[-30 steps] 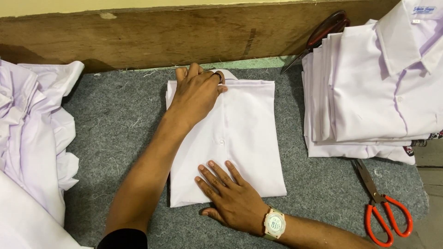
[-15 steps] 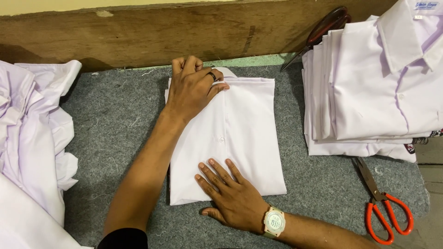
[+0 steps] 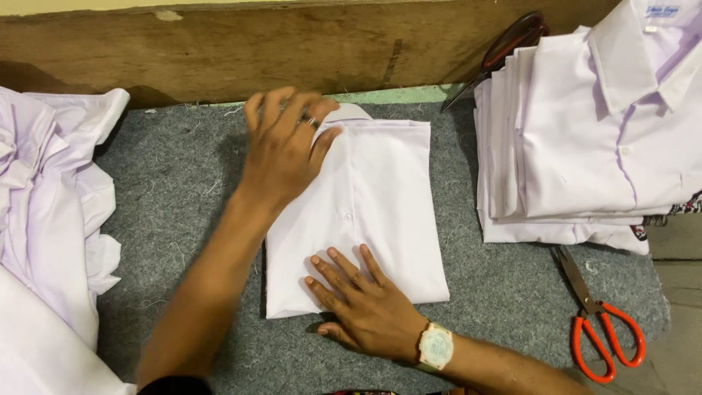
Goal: Folding a white collared shirt and trimming loose threads with scissors on a work table.
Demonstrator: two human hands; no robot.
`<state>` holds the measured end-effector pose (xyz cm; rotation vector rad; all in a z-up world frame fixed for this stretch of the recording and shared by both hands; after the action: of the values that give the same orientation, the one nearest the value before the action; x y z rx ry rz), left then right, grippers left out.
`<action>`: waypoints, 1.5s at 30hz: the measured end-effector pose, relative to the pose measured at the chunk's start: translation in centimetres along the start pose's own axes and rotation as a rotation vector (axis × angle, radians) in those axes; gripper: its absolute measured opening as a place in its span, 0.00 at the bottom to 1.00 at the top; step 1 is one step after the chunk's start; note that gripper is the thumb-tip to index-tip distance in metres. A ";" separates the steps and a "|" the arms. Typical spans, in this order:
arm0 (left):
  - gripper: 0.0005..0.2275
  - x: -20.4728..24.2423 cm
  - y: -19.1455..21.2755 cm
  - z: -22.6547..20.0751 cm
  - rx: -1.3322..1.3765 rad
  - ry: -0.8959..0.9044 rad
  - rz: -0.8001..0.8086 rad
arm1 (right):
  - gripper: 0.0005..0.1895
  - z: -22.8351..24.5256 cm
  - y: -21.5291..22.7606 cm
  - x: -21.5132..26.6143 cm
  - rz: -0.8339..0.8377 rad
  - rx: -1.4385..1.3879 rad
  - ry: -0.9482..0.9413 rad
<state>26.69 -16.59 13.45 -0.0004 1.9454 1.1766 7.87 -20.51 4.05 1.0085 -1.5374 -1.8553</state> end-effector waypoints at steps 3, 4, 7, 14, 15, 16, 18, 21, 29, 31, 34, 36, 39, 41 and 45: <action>0.13 3.2 4.7 -1.7 -0.018 0.053 0.126 | 0.39 -2.0 0.9 0.7 0.019 0.004 -0.062; 0.15 4.8 5.6 -2.2 -0.013 0.079 0.218 | 0.37 -3.2 1.6 0.9 -0.009 -0.021 -0.124; 0.25 12.2 3.9 -4.0 0.047 0.261 0.511 | 0.40 -3.5 1.4 0.2 0.007 0.040 -0.100; 0.33 19.1 -0.3 -3.4 -0.249 0.270 0.580 | 0.41 -4.5 -1.1 -0.1 0.019 0.027 -0.103; 0.34 19.2 -0.4 -3.2 -0.280 0.275 0.576 | 0.41 -4.6 -1.2 0.0 0.024 0.026 -0.103; 0.34 19.3 -0.4 -3.1 -0.310 0.279 0.571 | 0.41 -4.6 -1.3 0.0 0.028 0.025 -0.103; 0.35 19.2 -0.3 -3.1 -0.342 0.267 0.558 | 0.41 -4.7 -1.3 -0.1 0.024 0.032 -0.098; 0.36 18.3 0.2 -3.7 -0.358 0.263 0.544 | 0.40 -5.9 -1.7 0.0 0.112 -0.113 -0.123; 0.36 18.5 -0.4 -3.4 -0.342 0.300 0.556 | 0.40 -10.5 -2.3 -0.7 0.062 0.022 -0.183; 0.35 18.6 -0.1 -3.0 -0.267 0.365 0.548 | 0.40 -10.6 -2.7 -0.7 0.068 0.024 -0.187; 0.36 19.2 -0.5 -2.6 -0.250 0.396 0.608 | 0.40 -10.9 -2.9 -0.7 0.093 -0.048 -0.180; 0.36 18.9 1.1 -1.7 -0.193 0.494 0.602 | 0.35 -11.5 -1.3 -1.6 0.060 -0.091 -0.171; 0.34 19.1 3.5 0.7 -0.095 0.725 0.594 | 0.26 -12.8 1.6 -4.8 -0.074 -0.092 -0.130; 0.31 20.2 4.4 2.1 -0.050 0.866 0.587 | 0.22 -13.9 2.7 -7.6 -0.169 -0.048 -0.095; 0.20 22.6 4.0 3.2 0.000 1.014 0.735 | 0.24 -17.6 0.7 -14.6 -0.124 -0.087 -0.100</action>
<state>12.61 -3.05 0.96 0.1576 2.9719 1.8832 30.59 -19.51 6.48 1.0048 -1.4662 -2.0680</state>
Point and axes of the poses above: each hand's wrist, its own x-axis away from the middle knuckle, its own y-axis out of the back of the hand, z = x × y, the point moved 10 cm from there along -x, towards the middle knuckle, and after that the axes turned 11 degrees about y, right-handed, at the moved point
